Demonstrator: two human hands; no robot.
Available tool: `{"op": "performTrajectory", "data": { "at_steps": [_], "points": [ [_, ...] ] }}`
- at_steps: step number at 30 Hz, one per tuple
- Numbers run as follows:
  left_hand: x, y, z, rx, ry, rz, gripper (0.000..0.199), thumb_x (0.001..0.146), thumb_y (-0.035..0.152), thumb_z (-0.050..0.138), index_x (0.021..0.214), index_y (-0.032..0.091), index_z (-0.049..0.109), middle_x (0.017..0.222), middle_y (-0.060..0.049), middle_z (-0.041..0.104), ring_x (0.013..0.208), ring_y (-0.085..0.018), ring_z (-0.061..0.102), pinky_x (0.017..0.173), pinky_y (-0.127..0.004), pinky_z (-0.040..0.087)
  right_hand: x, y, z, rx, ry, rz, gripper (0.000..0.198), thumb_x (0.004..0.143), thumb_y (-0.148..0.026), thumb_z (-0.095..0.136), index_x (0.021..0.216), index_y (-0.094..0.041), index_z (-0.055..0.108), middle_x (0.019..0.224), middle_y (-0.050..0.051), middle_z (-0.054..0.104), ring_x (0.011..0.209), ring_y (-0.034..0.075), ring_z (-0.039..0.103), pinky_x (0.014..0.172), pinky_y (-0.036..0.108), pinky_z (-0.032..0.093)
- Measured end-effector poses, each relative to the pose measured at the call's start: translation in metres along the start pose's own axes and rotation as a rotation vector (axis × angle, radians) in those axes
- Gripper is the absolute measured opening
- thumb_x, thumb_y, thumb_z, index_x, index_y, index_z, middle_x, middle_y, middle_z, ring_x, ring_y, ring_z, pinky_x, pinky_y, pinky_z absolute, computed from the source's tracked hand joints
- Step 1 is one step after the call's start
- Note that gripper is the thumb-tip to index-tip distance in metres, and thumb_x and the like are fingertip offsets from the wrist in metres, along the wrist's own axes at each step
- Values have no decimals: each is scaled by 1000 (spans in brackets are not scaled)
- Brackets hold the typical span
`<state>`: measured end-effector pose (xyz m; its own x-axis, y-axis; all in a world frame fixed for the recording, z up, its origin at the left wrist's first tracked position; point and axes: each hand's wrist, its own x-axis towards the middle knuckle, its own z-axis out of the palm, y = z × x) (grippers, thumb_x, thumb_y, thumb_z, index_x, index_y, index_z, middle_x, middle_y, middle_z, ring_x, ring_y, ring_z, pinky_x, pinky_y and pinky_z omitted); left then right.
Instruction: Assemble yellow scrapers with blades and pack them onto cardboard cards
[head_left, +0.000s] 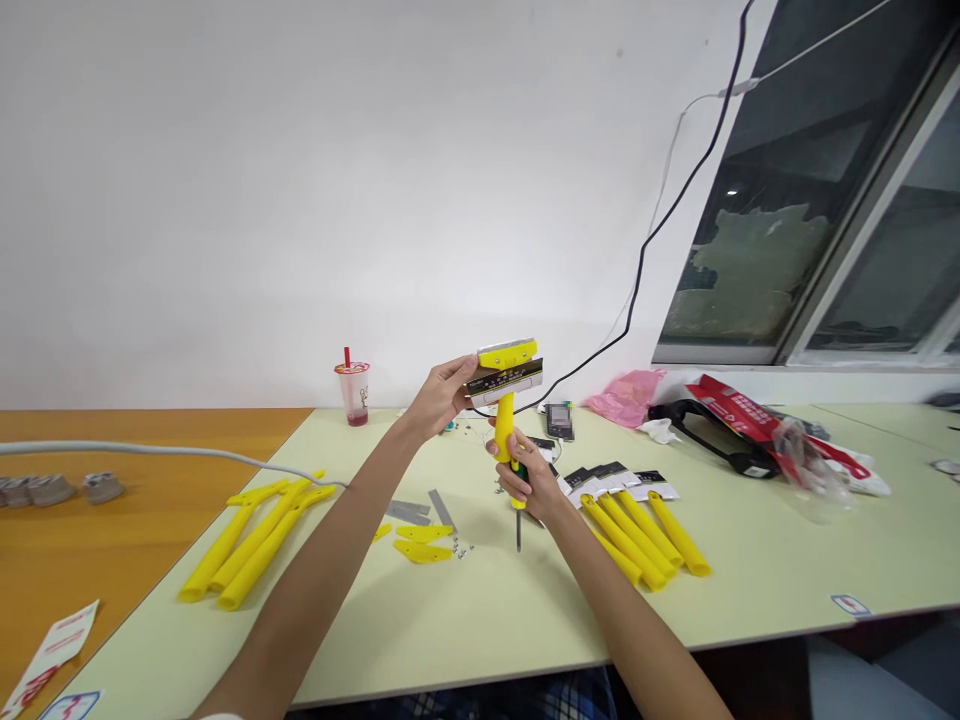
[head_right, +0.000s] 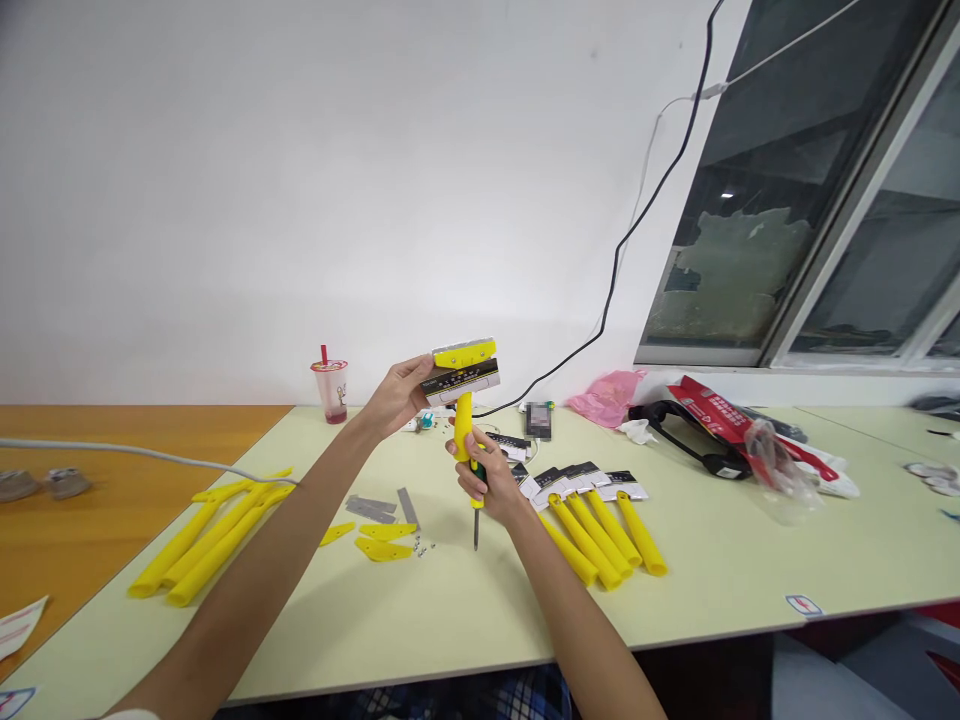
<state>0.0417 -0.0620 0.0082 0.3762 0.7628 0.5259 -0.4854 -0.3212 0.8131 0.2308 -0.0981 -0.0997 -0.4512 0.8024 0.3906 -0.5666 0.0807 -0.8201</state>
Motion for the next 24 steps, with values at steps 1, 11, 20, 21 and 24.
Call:
{"op": "performTrajectory", "data": {
  "at_steps": [1, 11, 20, 21, 24],
  "points": [
    [0, -1, -1, 14, 5, 2, 54, 88, 60, 88, 119, 17, 84, 126, -17, 82, 130, -39, 72, 107, -52, 62, 0, 0, 0, -1, -5, 6, 35, 100, -51, 78, 121, -28, 61, 97, -5, 61, 40, -2, 18, 31, 13, 21],
    [-2, 0, -8, 50, -11, 41, 57, 79, 66, 92, 102, 15, 87, 120, -18, 83, 129, -41, 73, 107, -52, 61, -1, 2, -1, -40, -38, 3, 35, 99, -53, 78, 112, -24, 61, 93, -4, 61, 38, -2, 21, 32, 16, 21],
    [-8, 9, -14, 73, -61, -28, 53, 80, 61, 93, 105, 14, 88, 123, -20, 83, 131, -45, 72, 105, -53, 62, -3, 1, 0, -181, -25, -31, 37, 99, -56, 76, 109, -22, 66, 96, -1, 66, 39, -1, 24, 33, 18, 23],
    [-8, 9, -14, 69, -55, -25, 52, 80, 60, 93, 105, 14, 89, 123, -20, 83, 131, -45, 72, 105, -54, 62, -3, 0, 1, -199, -18, -43, 38, 99, -56, 76, 112, -22, 66, 95, 0, 66, 39, -1, 24, 33, 18, 24],
    [-8, 9, -12, 59, -43, -6, 48, 81, 57, 92, 104, 15, 89, 124, -19, 83, 131, -45, 72, 107, -54, 61, -3, -2, 4, -246, -7, -78, 39, 100, -57, 75, 114, -22, 68, 95, 0, 66, 38, -1, 25, 33, 18, 23]
  ]
}}
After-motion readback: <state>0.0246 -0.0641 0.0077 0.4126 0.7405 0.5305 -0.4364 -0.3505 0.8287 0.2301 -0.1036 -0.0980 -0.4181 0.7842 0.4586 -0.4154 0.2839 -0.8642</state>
